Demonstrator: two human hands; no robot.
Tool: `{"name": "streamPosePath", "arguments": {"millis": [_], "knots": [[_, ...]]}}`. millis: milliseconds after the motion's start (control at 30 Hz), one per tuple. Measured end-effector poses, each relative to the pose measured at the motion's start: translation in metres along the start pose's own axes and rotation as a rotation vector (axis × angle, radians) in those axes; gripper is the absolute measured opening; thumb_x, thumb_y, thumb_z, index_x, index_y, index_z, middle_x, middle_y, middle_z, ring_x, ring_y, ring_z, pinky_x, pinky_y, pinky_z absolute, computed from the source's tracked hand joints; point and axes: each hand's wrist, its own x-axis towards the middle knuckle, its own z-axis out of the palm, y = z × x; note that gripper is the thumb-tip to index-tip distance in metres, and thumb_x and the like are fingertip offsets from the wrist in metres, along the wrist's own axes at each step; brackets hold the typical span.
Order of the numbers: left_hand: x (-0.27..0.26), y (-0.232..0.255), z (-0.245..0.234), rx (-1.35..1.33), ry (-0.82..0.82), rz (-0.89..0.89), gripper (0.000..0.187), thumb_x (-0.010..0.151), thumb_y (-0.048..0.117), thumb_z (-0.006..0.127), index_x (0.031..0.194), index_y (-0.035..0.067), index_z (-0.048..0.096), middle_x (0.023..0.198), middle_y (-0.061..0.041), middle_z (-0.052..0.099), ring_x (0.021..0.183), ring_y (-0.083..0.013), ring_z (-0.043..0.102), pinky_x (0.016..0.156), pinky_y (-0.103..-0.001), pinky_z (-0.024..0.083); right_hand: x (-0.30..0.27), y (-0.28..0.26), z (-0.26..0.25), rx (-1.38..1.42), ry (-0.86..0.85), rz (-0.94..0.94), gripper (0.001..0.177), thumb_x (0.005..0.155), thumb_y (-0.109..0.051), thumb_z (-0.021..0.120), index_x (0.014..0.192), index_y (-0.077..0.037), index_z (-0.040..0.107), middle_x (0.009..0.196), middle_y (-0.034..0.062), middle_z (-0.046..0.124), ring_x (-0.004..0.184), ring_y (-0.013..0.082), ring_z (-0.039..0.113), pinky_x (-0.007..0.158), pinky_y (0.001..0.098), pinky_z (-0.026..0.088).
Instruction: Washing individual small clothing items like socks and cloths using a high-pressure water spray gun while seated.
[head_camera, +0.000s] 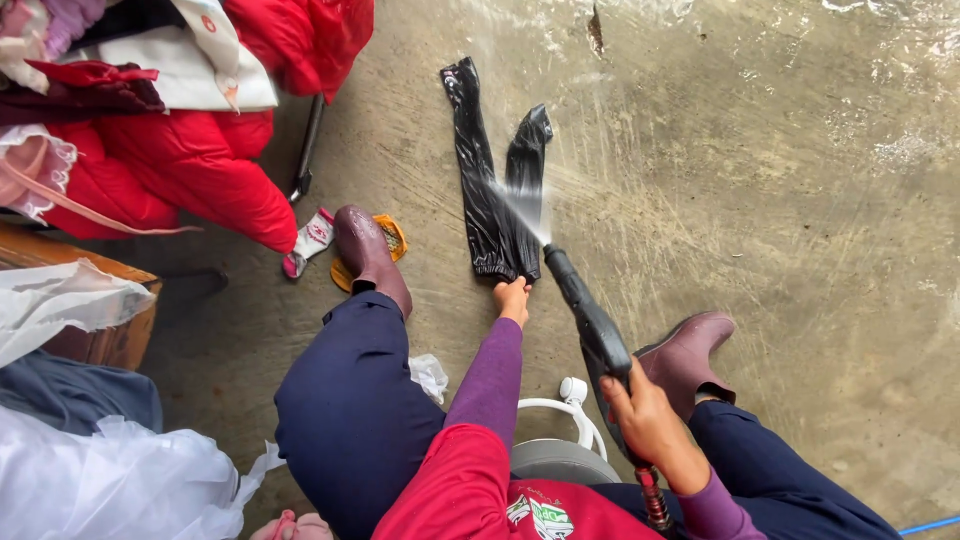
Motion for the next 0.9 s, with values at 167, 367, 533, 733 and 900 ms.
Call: {"name": "streamPosePath", "arguments": {"millis": [167, 367, 533, 733, 900], "knots": [[0.002, -0.011, -0.001, -0.050, 0.023, 0.092, 0.020, 0.078, -0.001, 0.069, 0.094, 0.003, 0.057, 0.086, -0.014, 0.069, 0.064, -0.0164, 0.069, 0.063, -0.029, 0.060, -0.004, 0.024, 0.032, -0.100, -0.114, 0.064, 0.056, 0.097, -0.049, 0.046, 0.148, -0.025, 0.040, 0.117, 0.0218, 0.073, 0.112, 0.0486, 0.064, 0.089, 0.0480, 0.048], [0.013, -0.010, -0.018, 0.128, 0.013, 0.249, 0.013, 0.075, -0.004, 0.060, 0.079, 0.008, 0.059, 0.070, -0.004, 0.060, 0.061, -0.0140, 0.056, 0.050, -0.033, 0.045, -0.018, 0.003, 0.032, -0.119, -0.224, 0.140, 0.056, 0.097, -0.049, 0.044, 0.150, -0.031, 0.039, 0.097, 0.0151, 0.077, 0.096, 0.0381, 0.071, 0.085, 0.0429, 0.050], [0.009, -0.009, -0.019, -0.148, -0.063, 0.151, 0.023, 0.083, -0.010, 0.071, 0.073, 0.007, 0.059, 0.068, -0.009, 0.063, 0.051, -0.0194, 0.063, 0.037, -0.035, 0.047, -0.009, -0.001, 0.031, -0.149, -0.255, 0.119, 0.050, 0.098, -0.051, 0.043, 0.143, -0.028, 0.045, 0.100, 0.0155, 0.077, 0.101, 0.0404, 0.070, 0.086, 0.0447, 0.050], [0.013, -0.011, -0.025, 0.248, 0.064, 0.329, 0.010, 0.073, 0.005, 0.070, 0.080, 0.009, 0.063, 0.071, 0.001, 0.065, 0.066, -0.0092, 0.052, 0.057, -0.031, 0.046, 0.019, -0.020, 0.020, -0.135, -0.203, -0.042, 0.059, 0.098, -0.048, 0.045, 0.152, -0.024, 0.037, 0.123, 0.0222, 0.071, 0.118, 0.0473, 0.063, 0.092, 0.0467, 0.049], [0.010, -0.008, -0.035, 0.239, -0.047, 0.251, 0.030, 0.085, 0.003, 0.072, 0.112, -0.002, 0.060, 0.078, -0.011, 0.069, 0.060, -0.0143, 0.071, 0.064, -0.029, 0.060, 0.058, -0.031, 0.008, -0.061, -0.119, -0.169, 0.048, 0.101, -0.045, 0.048, 0.143, -0.022, 0.047, 0.075, 0.0197, 0.076, 0.092, 0.0457, 0.073, 0.085, 0.0591, 0.052]]}}
